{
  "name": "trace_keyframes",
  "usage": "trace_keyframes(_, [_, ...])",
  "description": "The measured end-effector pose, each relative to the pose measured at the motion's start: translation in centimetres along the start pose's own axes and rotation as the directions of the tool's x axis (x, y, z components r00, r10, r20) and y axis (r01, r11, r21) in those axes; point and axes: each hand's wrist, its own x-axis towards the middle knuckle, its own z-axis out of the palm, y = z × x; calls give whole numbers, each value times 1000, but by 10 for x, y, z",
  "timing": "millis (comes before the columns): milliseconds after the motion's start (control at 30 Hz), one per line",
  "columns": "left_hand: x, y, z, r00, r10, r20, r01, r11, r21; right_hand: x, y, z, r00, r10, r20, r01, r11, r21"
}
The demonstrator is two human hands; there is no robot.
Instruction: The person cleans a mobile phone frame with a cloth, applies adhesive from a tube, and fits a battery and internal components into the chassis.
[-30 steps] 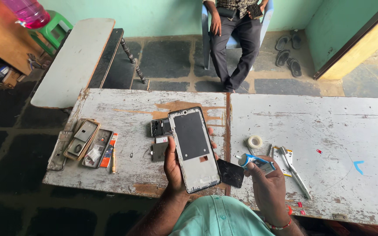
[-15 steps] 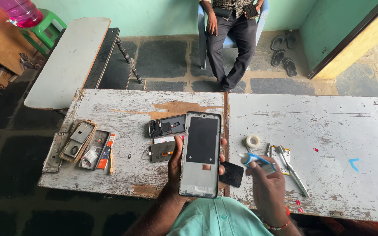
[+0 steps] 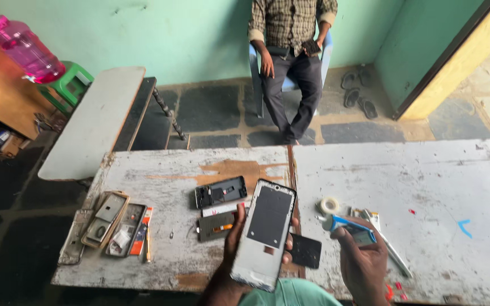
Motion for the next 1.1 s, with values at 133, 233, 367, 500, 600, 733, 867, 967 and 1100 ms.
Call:
trace_keyframes(133, [-1,11,-6,999,-53,5,53,998,-18,0,-8,9,993,-96,63,88,989,121])
trace_keyframes(233, [3,16,-15,994,-109,12,110,994,-27,-3,-17,11,988,-151,28,151,988,11])
trace_keyframes(367, [6,19,-25,988,-154,0,154,988,0,-6,-32,18,954,-296,54,301,947,-112])
trace_keyframes(500, [1,10,-27,972,-187,-139,181,982,-52,-5,-53,32,860,-477,184,511,795,-327])
trace_keyframes(600, [4,9,-28,977,-183,-108,196,972,126,-2,-69,45,790,-533,303,609,630,-481])
trace_keyframes(733, [3,4,-32,967,-194,-166,217,968,130,0,-73,63,801,-525,289,580,558,-593])
trace_keyframes(867, [8,6,-44,958,-253,-135,268,957,108,4,-65,66,825,-497,268,542,562,-625])
trace_keyframes(967, [3,4,-52,952,-275,-133,285,956,68,1,-59,64,851,-459,253,502,573,-647])
trace_keyframes(1100, [2,4,-55,969,-234,-84,240,968,74,6,-57,64,845,-449,290,525,599,-604])
